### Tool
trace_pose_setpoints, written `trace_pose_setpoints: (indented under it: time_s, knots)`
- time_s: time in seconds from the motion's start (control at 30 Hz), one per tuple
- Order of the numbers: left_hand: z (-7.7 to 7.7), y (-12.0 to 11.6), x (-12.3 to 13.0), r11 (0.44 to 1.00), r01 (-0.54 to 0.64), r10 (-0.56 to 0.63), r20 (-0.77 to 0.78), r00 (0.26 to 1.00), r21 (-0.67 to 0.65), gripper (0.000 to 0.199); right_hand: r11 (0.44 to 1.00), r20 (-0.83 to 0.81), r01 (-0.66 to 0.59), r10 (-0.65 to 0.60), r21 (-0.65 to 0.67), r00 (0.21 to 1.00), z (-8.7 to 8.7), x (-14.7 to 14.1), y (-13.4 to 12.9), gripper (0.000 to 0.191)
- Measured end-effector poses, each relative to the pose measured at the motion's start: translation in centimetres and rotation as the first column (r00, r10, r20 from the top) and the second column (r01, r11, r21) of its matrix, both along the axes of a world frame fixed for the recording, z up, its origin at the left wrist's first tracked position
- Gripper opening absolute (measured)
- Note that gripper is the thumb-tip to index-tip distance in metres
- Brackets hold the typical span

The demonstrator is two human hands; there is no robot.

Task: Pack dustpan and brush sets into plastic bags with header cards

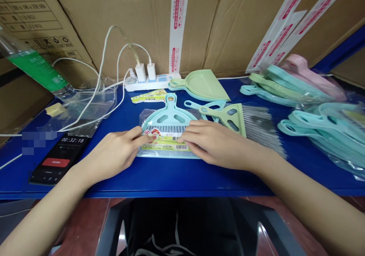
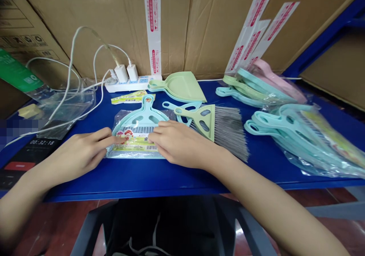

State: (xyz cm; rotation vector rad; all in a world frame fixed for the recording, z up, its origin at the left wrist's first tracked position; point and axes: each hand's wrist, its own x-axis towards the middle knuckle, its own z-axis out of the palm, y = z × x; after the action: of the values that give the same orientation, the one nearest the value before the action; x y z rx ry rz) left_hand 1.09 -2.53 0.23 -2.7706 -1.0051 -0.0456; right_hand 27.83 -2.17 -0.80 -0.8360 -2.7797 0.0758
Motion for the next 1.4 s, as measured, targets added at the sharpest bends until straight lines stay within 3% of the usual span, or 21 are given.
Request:
trace_pose_setpoints:
  time_s: [1.4]
  knots:
    - [-0.07,0.23,-0.07,0.999,0.03,-0.03,0.025,0.999,0.012,0.052,1.0,-0.012,-0.004,0.004,0.011,1.0,-0.02,-0.02,0.04,0.031]
